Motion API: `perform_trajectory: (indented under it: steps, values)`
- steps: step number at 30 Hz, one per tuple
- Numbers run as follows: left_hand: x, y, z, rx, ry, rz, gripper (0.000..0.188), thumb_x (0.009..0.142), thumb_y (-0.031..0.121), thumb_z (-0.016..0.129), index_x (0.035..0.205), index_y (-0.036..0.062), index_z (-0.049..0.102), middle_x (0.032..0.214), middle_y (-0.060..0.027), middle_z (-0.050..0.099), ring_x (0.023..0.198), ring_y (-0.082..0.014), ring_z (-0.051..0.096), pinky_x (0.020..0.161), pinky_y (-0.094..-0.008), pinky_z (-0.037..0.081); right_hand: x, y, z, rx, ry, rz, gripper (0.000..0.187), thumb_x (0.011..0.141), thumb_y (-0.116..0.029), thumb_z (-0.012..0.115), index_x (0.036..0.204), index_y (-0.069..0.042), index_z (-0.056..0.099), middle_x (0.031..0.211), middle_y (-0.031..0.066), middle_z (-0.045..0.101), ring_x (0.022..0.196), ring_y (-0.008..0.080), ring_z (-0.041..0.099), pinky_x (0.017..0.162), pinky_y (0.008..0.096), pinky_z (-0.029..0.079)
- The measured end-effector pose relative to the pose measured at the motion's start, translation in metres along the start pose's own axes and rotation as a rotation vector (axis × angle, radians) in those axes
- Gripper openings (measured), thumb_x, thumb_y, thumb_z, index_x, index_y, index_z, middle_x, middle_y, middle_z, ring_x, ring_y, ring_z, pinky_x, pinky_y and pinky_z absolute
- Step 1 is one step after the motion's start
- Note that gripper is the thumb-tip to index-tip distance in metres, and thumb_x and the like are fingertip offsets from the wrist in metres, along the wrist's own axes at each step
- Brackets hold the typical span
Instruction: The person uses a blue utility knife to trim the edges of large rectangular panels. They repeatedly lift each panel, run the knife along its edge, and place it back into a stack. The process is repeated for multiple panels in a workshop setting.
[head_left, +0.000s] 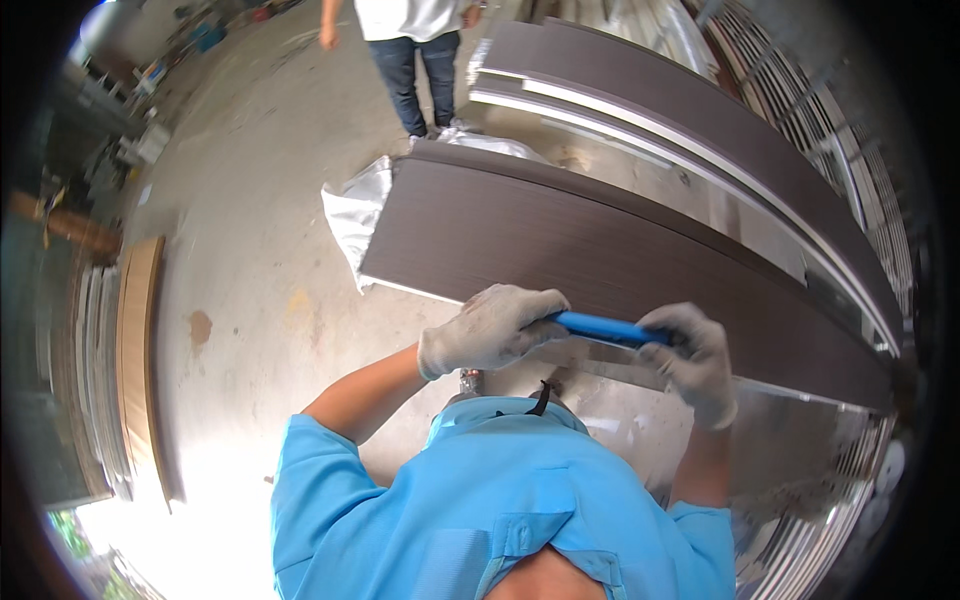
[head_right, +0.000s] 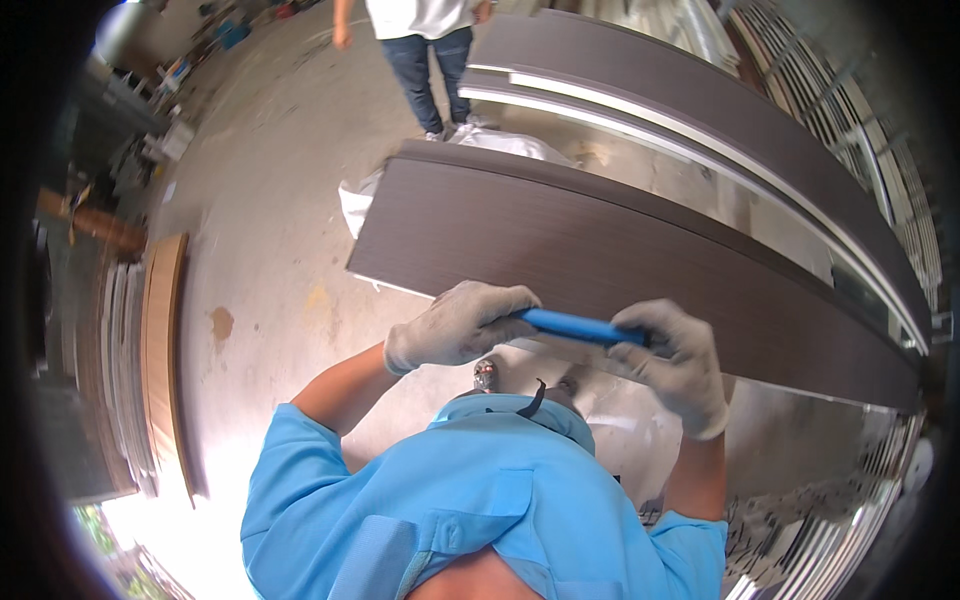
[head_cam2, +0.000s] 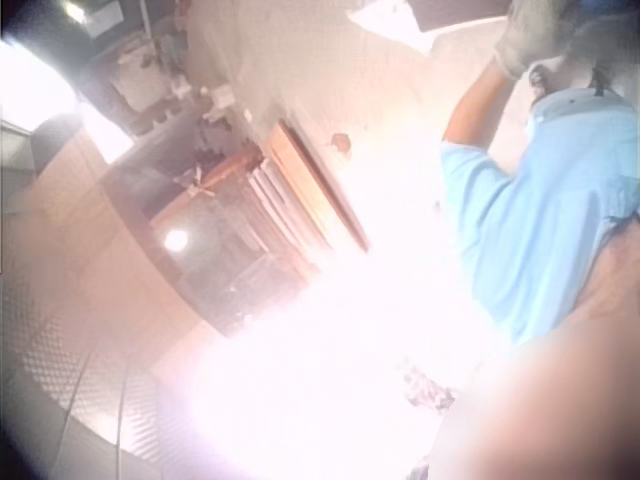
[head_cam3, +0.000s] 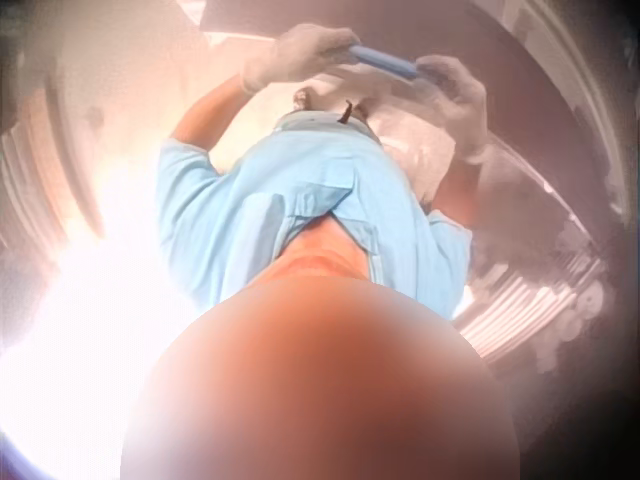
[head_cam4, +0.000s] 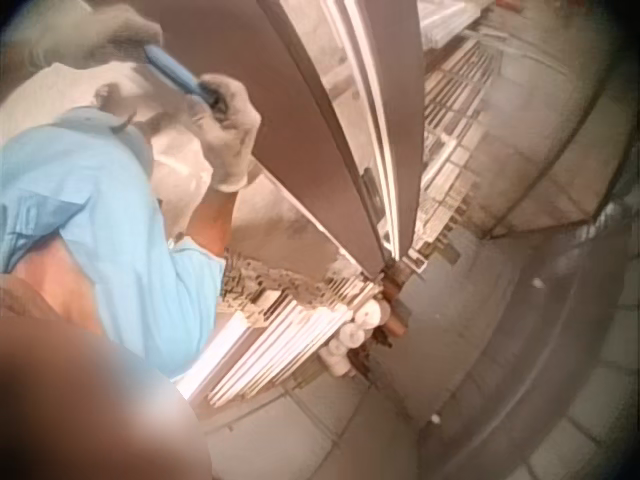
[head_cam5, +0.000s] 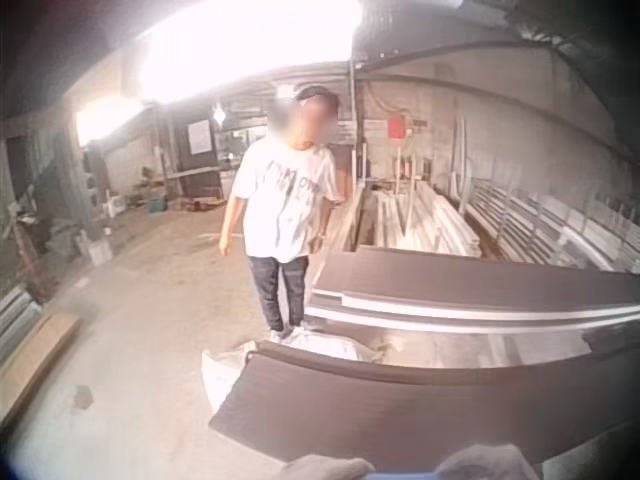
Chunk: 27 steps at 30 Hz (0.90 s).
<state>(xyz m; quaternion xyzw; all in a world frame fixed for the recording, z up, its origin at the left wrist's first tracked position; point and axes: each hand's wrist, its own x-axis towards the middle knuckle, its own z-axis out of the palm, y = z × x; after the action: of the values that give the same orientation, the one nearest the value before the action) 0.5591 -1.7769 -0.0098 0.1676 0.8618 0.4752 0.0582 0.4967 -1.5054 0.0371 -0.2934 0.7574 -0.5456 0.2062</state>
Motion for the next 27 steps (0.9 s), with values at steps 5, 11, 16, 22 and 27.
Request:
perform_trajectory:
  steps: [5,11,16,22,27]
  values:
    - [-0.05,-0.017,-0.019,0.235,-0.042,-0.015,0.018,0.09,0.024,0.071,0.096,0.0087,0.062,0.08,-0.0082,0.068,0.073,-0.0291,0.068,0.064,-0.041,0.05,0.018,0.011,0.054,-0.193,-0.48,-0.005,0.054,0.096,-0.01,0.063,0.148,-0.01,0.047,0.114,0.0173,0.07,0.101,0.031,0.071,0.091,0.0396,0.056]
    - [-0.092,-0.035,-0.05,0.212,0.009,0.021,0.024,0.095,0.03,0.067,0.102,0.0075,0.066,0.086,-0.007,0.07,0.077,-0.0226,0.069,0.069,-0.0377,0.052,0.021,0.06,0.108,0.138,-0.682,0.152,0.056,0.098,-0.015,0.061,0.15,-0.007,0.042,0.12,0.0178,0.067,0.102,0.0289,0.069,0.092,0.0375,0.053]
    - [-0.13,-0.118,-0.133,-0.501,0.702,-0.076,0.036,0.1,0.028,0.063,0.123,0.0004,0.064,0.106,-0.0081,0.07,0.097,-0.0168,0.066,0.089,-0.0297,0.051,0.023,0.12,0.185,0.093,-0.543,0.261,0.051,0.099,-0.024,0.059,0.142,0.0,0.047,0.095,0.0104,0.066,0.084,0.0166,0.065,0.077,0.0318,0.053]
    - [-0.085,-0.279,-0.16,-0.492,0.547,-0.282,0.05,0.098,0.015,0.067,0.143,-0.0004,0.049,0.131,-0.0109,0.061,0.114,-0.0183,0.062,0.095,-0.0309,0.05,0.075,0.148,0.255,0.558,-0.137,0.63,0.02,0.106,-0.02,0.049,0.117,-0.004,0.055,0.08,0.0034,0.057,0.064,0.0085,0.053,0.058,0.0274,0.045]
    - [-0.047,-0.341,-0.14,-0.41,0.229,-0.148,0.062,0.101,0.03,0.063,0.151,0.0025,0.039,0.153,-0.015,0.045,0.142,-0.0248,0.042,0.115,-0.0358,0.035,0.101,0.162,0.302,-0.037,-0.025,0.295,0.019,0.104,-0.02,0.054,0.109,-0.004,0.062,0.087,0.0066,0.062,0.07,0.0163,0.059,0.067,0.0321,0.05]
